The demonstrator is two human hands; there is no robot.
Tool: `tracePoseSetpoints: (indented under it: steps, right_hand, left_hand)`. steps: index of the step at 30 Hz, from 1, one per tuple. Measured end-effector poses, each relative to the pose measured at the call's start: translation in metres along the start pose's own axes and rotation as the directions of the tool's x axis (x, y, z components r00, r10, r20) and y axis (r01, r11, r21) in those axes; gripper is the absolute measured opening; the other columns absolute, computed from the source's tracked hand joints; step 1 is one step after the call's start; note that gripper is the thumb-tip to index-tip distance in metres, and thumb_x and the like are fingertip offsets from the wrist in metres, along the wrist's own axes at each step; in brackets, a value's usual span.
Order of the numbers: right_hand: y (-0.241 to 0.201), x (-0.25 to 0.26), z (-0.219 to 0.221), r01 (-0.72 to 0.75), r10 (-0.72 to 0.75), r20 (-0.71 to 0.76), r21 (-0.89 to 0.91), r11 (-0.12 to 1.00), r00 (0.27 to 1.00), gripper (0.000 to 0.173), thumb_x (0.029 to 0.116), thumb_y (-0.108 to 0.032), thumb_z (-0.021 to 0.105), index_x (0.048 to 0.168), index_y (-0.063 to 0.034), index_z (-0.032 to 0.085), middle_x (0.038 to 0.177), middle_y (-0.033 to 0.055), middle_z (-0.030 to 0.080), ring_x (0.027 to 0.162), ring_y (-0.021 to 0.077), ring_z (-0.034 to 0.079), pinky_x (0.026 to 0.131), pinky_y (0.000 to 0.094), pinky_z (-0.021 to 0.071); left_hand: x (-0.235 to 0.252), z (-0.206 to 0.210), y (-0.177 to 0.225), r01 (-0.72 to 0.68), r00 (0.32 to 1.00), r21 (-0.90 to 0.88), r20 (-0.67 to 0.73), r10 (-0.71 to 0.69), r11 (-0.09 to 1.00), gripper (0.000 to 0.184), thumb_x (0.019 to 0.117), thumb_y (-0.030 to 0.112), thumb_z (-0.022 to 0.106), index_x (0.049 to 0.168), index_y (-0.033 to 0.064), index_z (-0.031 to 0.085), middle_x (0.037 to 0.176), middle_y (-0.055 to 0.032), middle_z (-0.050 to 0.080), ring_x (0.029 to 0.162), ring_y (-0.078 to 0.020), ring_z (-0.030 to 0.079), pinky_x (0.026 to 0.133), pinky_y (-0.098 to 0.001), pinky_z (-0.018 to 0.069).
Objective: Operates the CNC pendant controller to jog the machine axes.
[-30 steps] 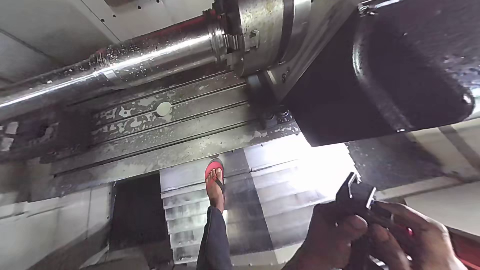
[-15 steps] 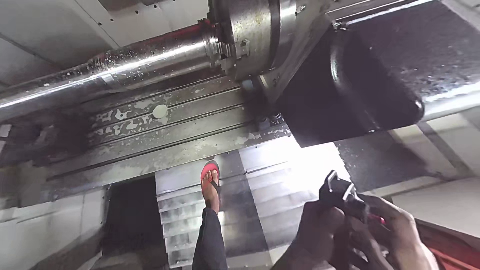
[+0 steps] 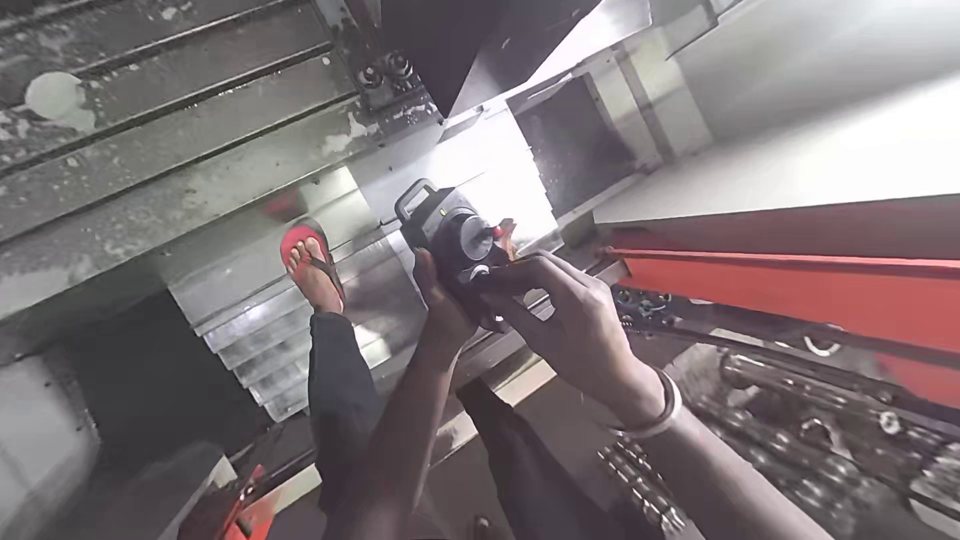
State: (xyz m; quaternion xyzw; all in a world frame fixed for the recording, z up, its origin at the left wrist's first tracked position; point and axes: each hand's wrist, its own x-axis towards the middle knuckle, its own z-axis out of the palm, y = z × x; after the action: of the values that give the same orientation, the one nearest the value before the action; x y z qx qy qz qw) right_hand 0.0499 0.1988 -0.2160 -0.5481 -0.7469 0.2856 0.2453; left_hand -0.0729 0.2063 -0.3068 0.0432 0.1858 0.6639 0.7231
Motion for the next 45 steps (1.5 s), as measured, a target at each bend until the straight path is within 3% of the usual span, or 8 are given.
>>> tracePoseSetpoints:
  steps: [6,11,13,16,22,35,40,45]
  right_hand:
    - [-0.014,-0.029,-0.011,0.148,-0.145,-0.054,0.052,0.988,0.988,0.023,0.0951,-0.028,0.074,0.098,-0.0043,0.073,0.092,0.0065,0.074,0.086,0.0068,0.07,0.078,0.0221,0.0579]
    - [-0.047,-0.04,-0.027,0.195,-0.196,-0.007,0.164,0.967,0.98,0.025,0.0947,-0.03,0.074,0.099,-0.0051,0.072,0.092,0.0049,0.073,0.086,0.005,0.069,0.078,0.0206,0.0572]
    - [-0.063,-0.041,-0.035,0.214,-0.223,0.028,0.186,0.959,0.974,0.027,0.0947,-0.033,0.073,0.1,-0.0069,0.071,0.091,0.0041,0.072,0.084,0.005,0.069,0.076,0.0211,0.0577]
    - [-0.089,-0.043,-0.05,0.282,-0.291,0.127,0.084,0.956,0.948,0.034,0.0958,-0.041,0.068,0.105,-0.0083,0.069,0.089,0.0034,0.072,0.079,0.0086,0.069,0.069,0.0256,0.0582]
    - [-0.134,-0.04,-0.058,0.521,-0.492,0.21,-0.116,0.845,0.845,0.037,0.1034,-0.041,0.046,0.097,-0.0098,0.066,0.082,0.0065,0.067,0.064,0.0191,0.065,0.049,0.0347,0.0506]
    - [-0.172,-0.022,-0.047,0.56,-0.54,0.223,-0.031,0.828,0.812,0.039,0.1051,-0.04,0.045,0.088,-0.0102,0.064,0.071,0.0054,0.062,0.06,0.0187,0.062,0.048,0.0338,0.0465]
    - [-0.179,-0.034,-0.064,0.56,-0.522,0.272,-0.085,0.824,0.809,0.051,0.0903,-0.06,0.062,0.095,-0.0102,0.064,0.077,0.0042,0.062,0.057,0.0171,0.06,0.045,0.0333,0.0467]
    - [-0.174,-0.057,-0.077,0.55,-0.505,0.264,-0.141,0.823,0.822,0.036,0.0986,-0.046,0.052,0.096,-0.0125,0.066,0.077,0.0026,0.061,0.057,0.0156,0.06,0.044,0.0316,0.0476]
  left_hand:
    - [-0.042,0.013,0.002,-0.153,0.988,0.088,0.008,0.153,0.984,0.057,0.0809,0.071,0.068,0.112,0.023,0.071,0.102,0.0018,0.074,0.096,-0.0091,0.071,0.083,-0.0318,0.0598]
    - [-0.081,0.062,0.031,-0.356,0.912,0.323,-0.085,0.401,0.877,0.044,0.0863,0.068,0.062,0.107,0.0299,0.072,0.101,0.0103,0.076,0.099,-0.0003,0.07,0.087,-0.0246,0.0586]
    - [-0.095,0.079,0.044,-0.375,0.9,0.308,-0.105,0.423,0.874,0.049,0.0839,0.07,0.064,0.107,0.027,0.071,0.1,0.0073,0.076,0.098,-0.0031,0.071,0.086,-0.0271,0.06]
    - [-0.118,0.099,0.06,-0.412,0.887,0.271,-0.098,0.451,0.87,0.051,0.0828,0.069,0.066,0.108,0.0254,0.071,0.1,0.0051,0.077,0.096,-0.0053,0.073,0.083,-0.0289,0.0612]
    - [-0.147,0.13,0.081,-0.539,0.827,0.248,-0.025,0.561,0.805,0.048,0.0891,0.065,0.063,0.113,0.0237,0.071,0.105,0.0034,0.077,0.1,-0.0064,0.072,0.088,-0.0291,0.0603]
    - [-0.157,0.138,0.125,-0.623,0.767,0.267,0.027,0.641,0.735,0.041,0.0947,0.061,0.057,0.115,0.0285,0.073,0.11,0.0092,0.076,0.106,-0.0012,0.069,0.093,-0.0252,0.0574]
    - [-0.166,0.156,0.134,-0.634,0.744,0.269,-0.042,0.667,0.725,0.041,0.0917,0.061,0.06,0.111,0.0278,0.073,0.106,0.0079,0.077,0.104,-0.0023,0.071,0.091,-0.0261,0.059]
    - [-0.176,0.155,0.127,-0.527,0.829,0.217,-0.081,0.554,0.821,0.057,0.0809,0.071,0.067,0.111,0.0233,0.074,0.101,-0.0018,0.077,0.095,-0.0144,0.074,0.082,-0.0374,0.0623]
